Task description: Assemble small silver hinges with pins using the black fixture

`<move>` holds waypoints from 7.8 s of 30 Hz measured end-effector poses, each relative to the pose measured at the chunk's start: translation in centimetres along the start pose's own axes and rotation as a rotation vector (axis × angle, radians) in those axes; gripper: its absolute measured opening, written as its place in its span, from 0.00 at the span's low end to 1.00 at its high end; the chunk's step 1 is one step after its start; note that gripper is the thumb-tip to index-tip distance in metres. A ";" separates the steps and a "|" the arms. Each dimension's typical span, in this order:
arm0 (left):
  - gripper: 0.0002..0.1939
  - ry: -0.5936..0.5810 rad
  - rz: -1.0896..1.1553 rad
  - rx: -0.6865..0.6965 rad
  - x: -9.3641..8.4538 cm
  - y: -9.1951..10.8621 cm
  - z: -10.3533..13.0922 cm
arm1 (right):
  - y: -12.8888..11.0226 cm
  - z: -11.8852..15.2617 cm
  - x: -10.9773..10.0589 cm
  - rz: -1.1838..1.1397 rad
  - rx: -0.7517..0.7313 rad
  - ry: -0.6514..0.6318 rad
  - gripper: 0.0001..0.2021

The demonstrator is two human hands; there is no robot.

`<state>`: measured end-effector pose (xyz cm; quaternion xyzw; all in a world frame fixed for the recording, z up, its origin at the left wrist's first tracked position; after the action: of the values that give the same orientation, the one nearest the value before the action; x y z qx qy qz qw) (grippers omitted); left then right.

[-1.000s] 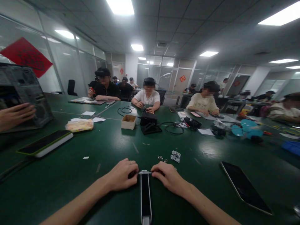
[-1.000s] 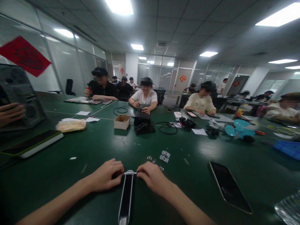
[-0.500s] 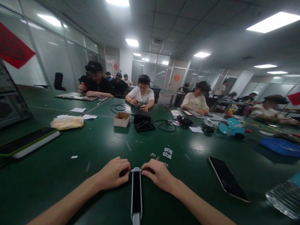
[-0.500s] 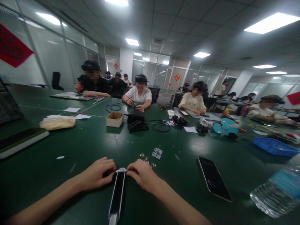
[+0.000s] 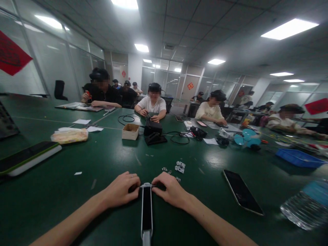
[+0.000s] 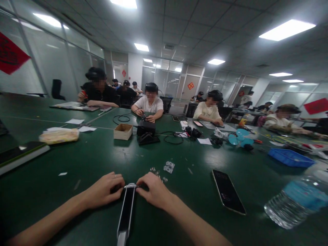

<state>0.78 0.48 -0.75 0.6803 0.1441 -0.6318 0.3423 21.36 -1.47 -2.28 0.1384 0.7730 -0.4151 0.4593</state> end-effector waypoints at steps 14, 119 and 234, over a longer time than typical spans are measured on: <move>0.11 0.000 0.055 0.001 0.0 -0.3 0.0 | 5.4 0.8 -4.4 0.253 0.233 0.110 0.08; 0.08 0.006 0.001 0.002 0.1 -0.1 0.0 | 0.6 0.0 -0.1 0.033 -0.039 0.072 0.12; 0.13 0.217 -0.083 0.031 -0.1 -1.1 0.3 | 0.2 0.4 -1.3 0.178 -0.206 0.201 0.06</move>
<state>-0.18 1.13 -0.92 0.7434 0.1986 -0.5703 0.2877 22.43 -1.47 -1.43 0.1993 0.8383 -0.2755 0.4261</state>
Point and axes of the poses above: each hand's wrist, its own z-axis away from the middle knuckle, its own x-axis out of the palm, y = z × x, the point moved 2 cm from there along -z, towards the middle knuckle, and after that the axes turned 8 degrees about -y, right-handed, at the moved point
